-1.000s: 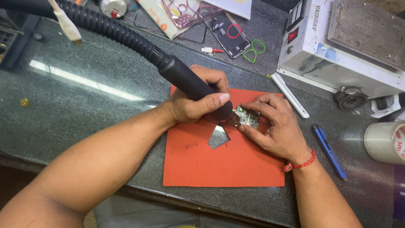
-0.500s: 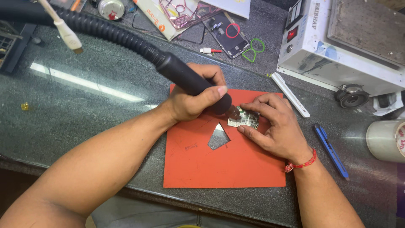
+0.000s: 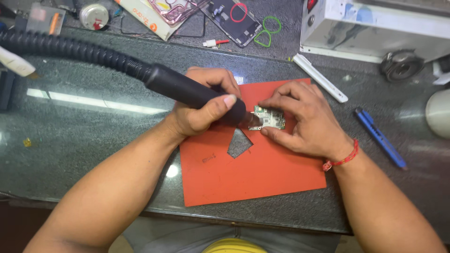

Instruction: The person heats a circuit board with a hot air station, moving the nozzle across different components while holding the board steady on a red mat.

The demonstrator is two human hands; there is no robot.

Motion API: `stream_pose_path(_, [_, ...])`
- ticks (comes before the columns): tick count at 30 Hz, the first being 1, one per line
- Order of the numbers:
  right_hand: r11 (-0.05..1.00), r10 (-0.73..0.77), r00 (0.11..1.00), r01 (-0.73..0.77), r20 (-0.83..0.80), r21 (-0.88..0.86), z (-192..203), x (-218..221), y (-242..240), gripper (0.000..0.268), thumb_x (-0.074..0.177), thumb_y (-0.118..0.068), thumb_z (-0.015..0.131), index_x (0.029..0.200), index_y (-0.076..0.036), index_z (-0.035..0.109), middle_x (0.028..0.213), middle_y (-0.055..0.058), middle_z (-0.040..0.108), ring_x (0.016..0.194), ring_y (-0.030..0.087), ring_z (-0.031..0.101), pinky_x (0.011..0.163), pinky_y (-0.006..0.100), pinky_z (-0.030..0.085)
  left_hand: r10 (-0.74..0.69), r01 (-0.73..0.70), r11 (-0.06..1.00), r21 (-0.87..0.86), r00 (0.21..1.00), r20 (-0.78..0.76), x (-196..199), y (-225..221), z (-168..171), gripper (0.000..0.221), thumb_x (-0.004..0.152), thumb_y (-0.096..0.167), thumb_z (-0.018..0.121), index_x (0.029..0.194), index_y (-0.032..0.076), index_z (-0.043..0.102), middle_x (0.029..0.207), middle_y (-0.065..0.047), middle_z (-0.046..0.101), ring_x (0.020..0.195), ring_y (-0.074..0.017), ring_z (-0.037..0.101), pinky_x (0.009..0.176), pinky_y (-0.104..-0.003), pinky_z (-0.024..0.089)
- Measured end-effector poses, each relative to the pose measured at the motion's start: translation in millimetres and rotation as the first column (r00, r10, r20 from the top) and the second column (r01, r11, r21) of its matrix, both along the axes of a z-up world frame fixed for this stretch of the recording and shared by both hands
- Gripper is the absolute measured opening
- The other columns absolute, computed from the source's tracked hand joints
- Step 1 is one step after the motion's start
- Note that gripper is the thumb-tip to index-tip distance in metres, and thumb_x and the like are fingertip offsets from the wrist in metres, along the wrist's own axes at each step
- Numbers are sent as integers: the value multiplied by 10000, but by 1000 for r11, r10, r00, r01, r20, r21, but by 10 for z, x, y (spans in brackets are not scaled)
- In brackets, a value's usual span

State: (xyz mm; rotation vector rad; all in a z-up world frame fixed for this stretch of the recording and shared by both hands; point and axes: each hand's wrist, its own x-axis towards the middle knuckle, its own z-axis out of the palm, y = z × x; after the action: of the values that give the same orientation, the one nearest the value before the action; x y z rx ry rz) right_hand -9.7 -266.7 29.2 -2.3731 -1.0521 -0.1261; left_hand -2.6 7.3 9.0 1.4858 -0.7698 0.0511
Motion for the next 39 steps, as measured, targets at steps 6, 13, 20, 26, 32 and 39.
stream_pose_path(6, [1000,-3,1000,3,-5,-4,-22,11,-18,450,729,-310,839,1135,-137,753,1060,49,632,1014,256,586,937,415,435,-7,5,997,-78,1000,-25,-27,7,-41,362,980,317,632,881,-32,630,866,-123,691,790,-163,669,753,-283,537])
stream_pose_path(13, [998,56,998,-55,24,-20,4,11,-36,478,731,-322,832,1154,-122,735,1113,65,618,1077,283,584,977,440,425,34,-35,999,-21,999,-35,-22,0,-5,357,1011,332,639,948,-19,627,892,-127,714,794,-169,679,770,-283,550])
stream_pose_path(20, [999,35,999,-35,2,-12,-23,18,-32,463,738,-337,838,1143,-133,743,1100,50,623,1065,270,593,968,437,431,24,-29,998,62,997,73,-6,0,-35,373,982,337,647,915,-29,618,866,-129,701,760,-163,675,729,-283,535])
stream_pose_path(26, [999,35,999,-35,22,-14,-42,23,-35,458,721,-326,826,1131,-136,748,1100,53,625,1073,271,595,964,438,430,-18,18,1000,-15,999,28,-32,31,-35,381,957,350,636,882,-22,603,844,-128,693,729,-159,661,696,-273,523])
stream_pose_path(32, [1000,-7,1000,7,9,-3,3,-2,21,449,698,-337,828,1089,-130,747,1070,47,635,1054,266,583,934,441,430,60,-63,996,-55,997,-56,-52,-35,24,379,970,339,635,894,-32,623,887,-141,694,777,-180,662,744,-309,541])
stream_pose_path(39, [997,-78,997,78,-27,2,-29,-20,35,461,684,-323,818,1110,-157,761,1119,53,634,1078,286,534,967,427,446,102,-103,994,-40,995,-23,-53,-29,-8,403,965,358,619,820,-16,578,757,-121,650,673,-153,611,661,-284,479])
